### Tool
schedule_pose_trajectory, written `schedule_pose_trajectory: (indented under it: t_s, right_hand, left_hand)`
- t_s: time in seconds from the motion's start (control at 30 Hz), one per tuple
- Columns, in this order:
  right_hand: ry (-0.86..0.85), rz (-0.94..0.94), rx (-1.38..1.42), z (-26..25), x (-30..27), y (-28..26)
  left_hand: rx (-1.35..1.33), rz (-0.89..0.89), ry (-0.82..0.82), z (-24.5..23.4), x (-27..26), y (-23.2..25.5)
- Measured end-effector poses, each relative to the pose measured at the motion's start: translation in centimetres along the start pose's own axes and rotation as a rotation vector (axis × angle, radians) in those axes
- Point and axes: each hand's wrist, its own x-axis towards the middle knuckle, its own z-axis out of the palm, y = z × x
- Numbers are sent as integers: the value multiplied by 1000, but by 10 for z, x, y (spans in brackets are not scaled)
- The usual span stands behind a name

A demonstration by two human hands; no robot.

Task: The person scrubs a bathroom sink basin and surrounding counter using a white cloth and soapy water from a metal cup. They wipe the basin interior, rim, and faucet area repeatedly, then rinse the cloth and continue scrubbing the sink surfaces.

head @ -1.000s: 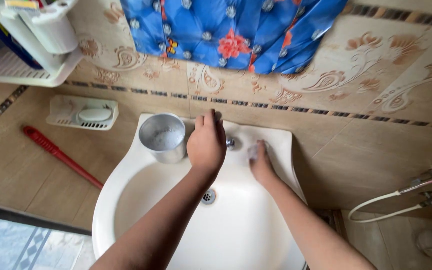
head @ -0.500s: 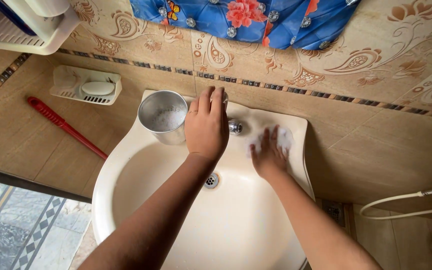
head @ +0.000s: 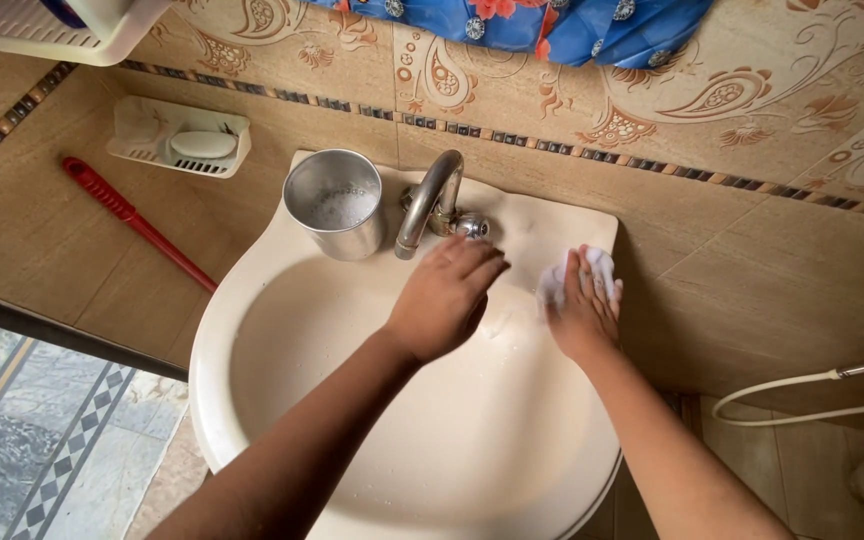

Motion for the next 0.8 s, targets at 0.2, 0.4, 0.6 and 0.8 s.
schedule_pose_trajectory:
  t_s: [0.2,0.4,0.6,0.8]
  right_hand:
    - [-59,179,-82,15,51,-50]
    - [-57,-129,-46,17,13,-30]
    - [-117,160,-102,-18,-14,-38]
    - [3,95,-159,-6,33,-51]
  left_hand:
    - [-82,-205,-160,32,-32,0]
    - [-85,-361,-280,65,-41,-11]
    - [5,-485,-390,83,-39,-17]
    - [70,-580,-405,93,-32,-20]
